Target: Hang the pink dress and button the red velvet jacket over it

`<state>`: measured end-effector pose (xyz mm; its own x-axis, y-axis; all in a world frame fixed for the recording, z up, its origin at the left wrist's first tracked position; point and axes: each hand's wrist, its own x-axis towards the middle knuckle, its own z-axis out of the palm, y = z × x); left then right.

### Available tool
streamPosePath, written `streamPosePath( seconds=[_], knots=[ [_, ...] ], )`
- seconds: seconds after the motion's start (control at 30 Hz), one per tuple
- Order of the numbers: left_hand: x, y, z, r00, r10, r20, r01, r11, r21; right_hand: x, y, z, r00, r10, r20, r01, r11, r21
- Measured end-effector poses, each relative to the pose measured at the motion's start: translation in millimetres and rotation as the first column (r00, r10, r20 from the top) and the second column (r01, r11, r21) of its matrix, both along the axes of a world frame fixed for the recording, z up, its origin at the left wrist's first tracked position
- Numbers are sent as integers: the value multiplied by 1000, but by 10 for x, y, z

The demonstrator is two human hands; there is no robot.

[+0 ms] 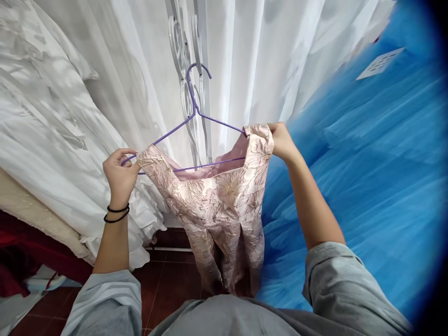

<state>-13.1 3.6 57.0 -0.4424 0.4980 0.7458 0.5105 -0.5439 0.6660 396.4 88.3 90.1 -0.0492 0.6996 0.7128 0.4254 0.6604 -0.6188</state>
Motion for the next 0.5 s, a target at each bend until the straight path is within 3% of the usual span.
streamPosePath(
  seconds=[0.1, 0.2, 0.27, 0.4, 0.5],
  knots=[
    [-2, 41, -38, 996, -85, -9, 85, 996, 22, -126, -221, 105, 942, -150, 300, 160, 987, -10],
    [-74, 168, -61, 993, -120, -17, 121, 992, 35, -171, -336, 153, 854, -275, 442, 303, 953, 8],
    [-164, 276, -73, 987, -151, -47, 152, 988, 17, -153, -357, 164, 819, -279, 501, 320, 948, 6],
    [-358, 403, -68, 948, -315, -53, 312, 948, -57, -46, -374, 170, 857, -142, 496, 197, 978, -61],
    [-413, 381, -1, 882, -469, 36, 470, 874, -123, 58, -414, 167, 920, 165, 355, -88, 971, -221]
  ],
)
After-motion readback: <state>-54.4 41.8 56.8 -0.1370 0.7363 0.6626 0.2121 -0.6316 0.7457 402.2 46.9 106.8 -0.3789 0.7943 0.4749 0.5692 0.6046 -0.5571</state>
